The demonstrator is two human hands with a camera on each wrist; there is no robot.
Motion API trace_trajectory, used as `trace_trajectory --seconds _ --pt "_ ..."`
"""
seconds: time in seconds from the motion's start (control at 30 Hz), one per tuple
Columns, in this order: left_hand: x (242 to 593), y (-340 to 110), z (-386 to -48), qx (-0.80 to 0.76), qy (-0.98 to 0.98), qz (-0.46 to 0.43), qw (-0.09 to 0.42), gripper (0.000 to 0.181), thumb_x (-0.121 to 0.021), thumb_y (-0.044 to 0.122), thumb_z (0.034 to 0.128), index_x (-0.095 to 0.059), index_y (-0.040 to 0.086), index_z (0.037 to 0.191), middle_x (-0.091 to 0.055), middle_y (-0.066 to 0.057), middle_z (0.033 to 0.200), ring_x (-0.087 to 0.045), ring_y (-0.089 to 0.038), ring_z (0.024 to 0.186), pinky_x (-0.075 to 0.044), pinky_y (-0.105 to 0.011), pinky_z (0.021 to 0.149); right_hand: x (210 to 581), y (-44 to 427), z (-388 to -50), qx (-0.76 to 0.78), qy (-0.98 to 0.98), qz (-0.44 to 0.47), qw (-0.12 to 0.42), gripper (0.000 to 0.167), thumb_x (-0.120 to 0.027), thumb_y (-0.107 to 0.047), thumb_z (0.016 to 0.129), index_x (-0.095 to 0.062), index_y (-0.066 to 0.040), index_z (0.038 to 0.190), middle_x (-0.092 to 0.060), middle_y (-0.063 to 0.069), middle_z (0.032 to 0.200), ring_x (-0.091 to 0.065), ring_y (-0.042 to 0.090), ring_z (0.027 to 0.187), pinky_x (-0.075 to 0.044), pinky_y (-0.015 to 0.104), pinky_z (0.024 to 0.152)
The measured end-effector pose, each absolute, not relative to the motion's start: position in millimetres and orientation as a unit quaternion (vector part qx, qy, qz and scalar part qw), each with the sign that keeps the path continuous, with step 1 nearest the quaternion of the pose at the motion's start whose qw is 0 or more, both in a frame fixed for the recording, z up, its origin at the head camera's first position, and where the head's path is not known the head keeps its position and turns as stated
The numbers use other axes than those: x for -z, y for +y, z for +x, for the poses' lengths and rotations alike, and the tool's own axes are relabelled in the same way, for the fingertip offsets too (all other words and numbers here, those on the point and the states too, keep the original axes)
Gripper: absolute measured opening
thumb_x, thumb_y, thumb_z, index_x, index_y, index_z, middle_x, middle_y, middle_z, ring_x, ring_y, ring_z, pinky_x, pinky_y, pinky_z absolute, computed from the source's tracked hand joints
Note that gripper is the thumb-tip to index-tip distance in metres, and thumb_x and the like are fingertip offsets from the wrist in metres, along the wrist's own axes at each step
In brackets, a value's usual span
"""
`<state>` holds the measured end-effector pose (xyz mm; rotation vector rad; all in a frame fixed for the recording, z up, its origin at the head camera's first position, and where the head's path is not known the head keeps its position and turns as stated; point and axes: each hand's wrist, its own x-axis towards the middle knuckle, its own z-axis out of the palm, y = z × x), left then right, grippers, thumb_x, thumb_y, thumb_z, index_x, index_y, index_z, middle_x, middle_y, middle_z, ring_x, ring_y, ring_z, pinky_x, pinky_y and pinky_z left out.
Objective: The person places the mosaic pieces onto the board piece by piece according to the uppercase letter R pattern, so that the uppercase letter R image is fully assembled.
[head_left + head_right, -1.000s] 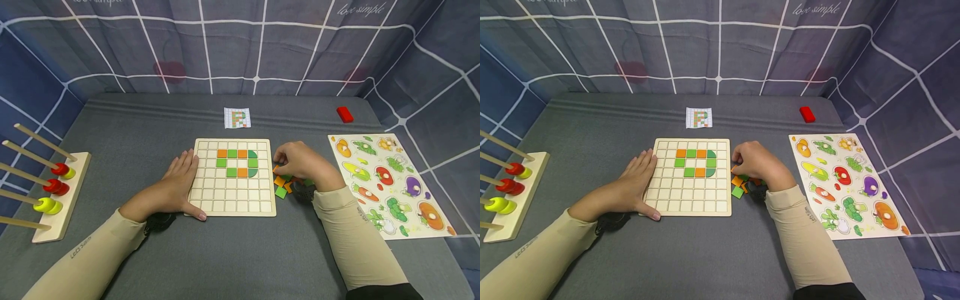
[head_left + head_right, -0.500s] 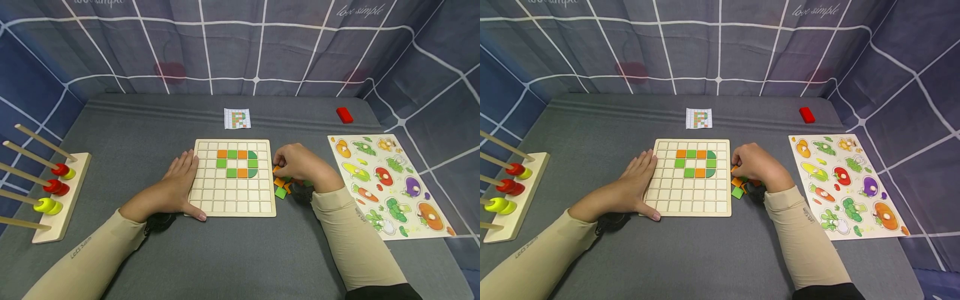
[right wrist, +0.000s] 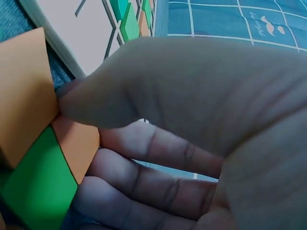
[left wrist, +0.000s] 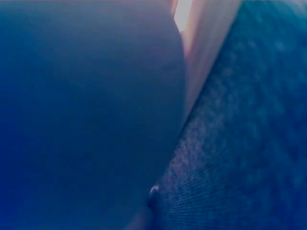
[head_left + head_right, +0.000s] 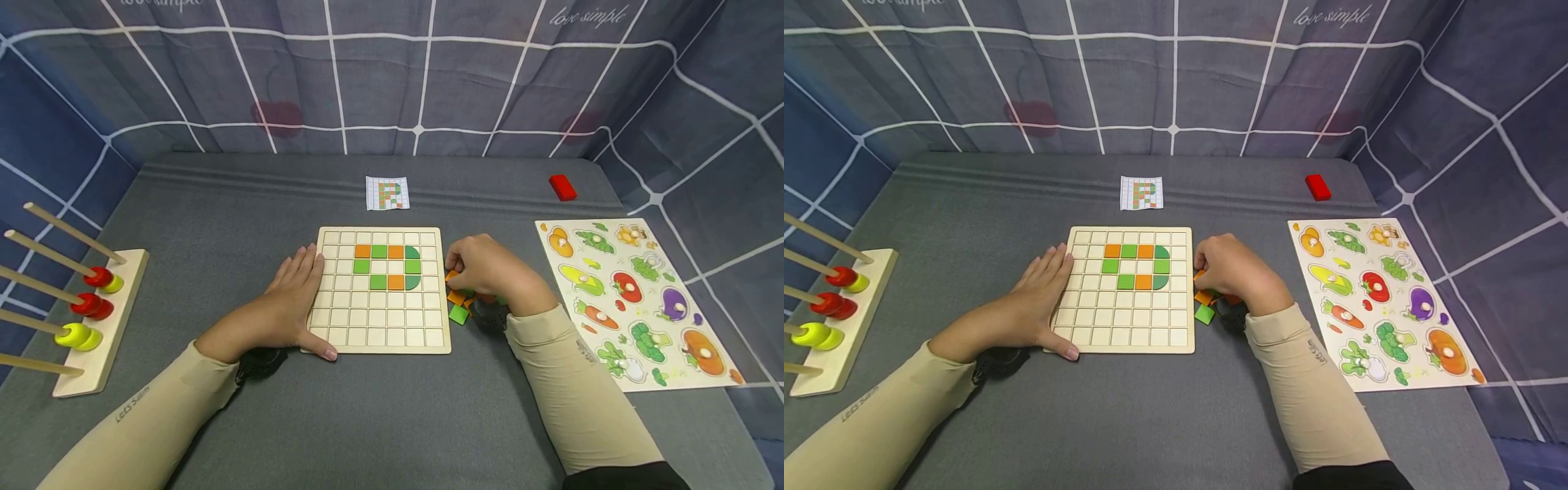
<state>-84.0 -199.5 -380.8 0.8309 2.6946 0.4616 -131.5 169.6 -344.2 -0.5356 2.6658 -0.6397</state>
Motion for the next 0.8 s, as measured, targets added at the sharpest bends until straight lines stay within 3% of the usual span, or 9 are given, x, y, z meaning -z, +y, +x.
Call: trace_trajectory --seconds 0.4,0.8 --pt "382.2 -199.5 -84.5 -0.155 0.934 0.289 0.140 0.170 -0.081 0.090 0.0535 0.000 -0.013 0.162 0.013 -0.033 0.168 0.013 -0.045 0.155 0.006 -0.057 0.123 343.6 167.3 -129.4 0.204 0.948 -0.195 0.146 0.020 -0.083 -0.007 0.083 -0.075 -0.001 0.100 -0.066 0.005 0.086 -0.062 0.019 0.073 -0.056 0.038 0.072" --pt "381.7 -199.3 -85.3 -0.153 0.935 0.286 0.144 0.171 -0.081 0.091 0.0522 0.001 -0.012 0.162 0.013 -0.031 0.169 0.014 -0.044 0.155 0.006 -0.056 0.123 345.2 166.5 -129.0 0.207 0.949 -0.194 0.137 0.018 -0.084 -0.010 0.084 -0.074 -0.002 0.097 -0.064 0.004 0.081 -0.061 0.018 0.070 -0.054 0.036 0.065"
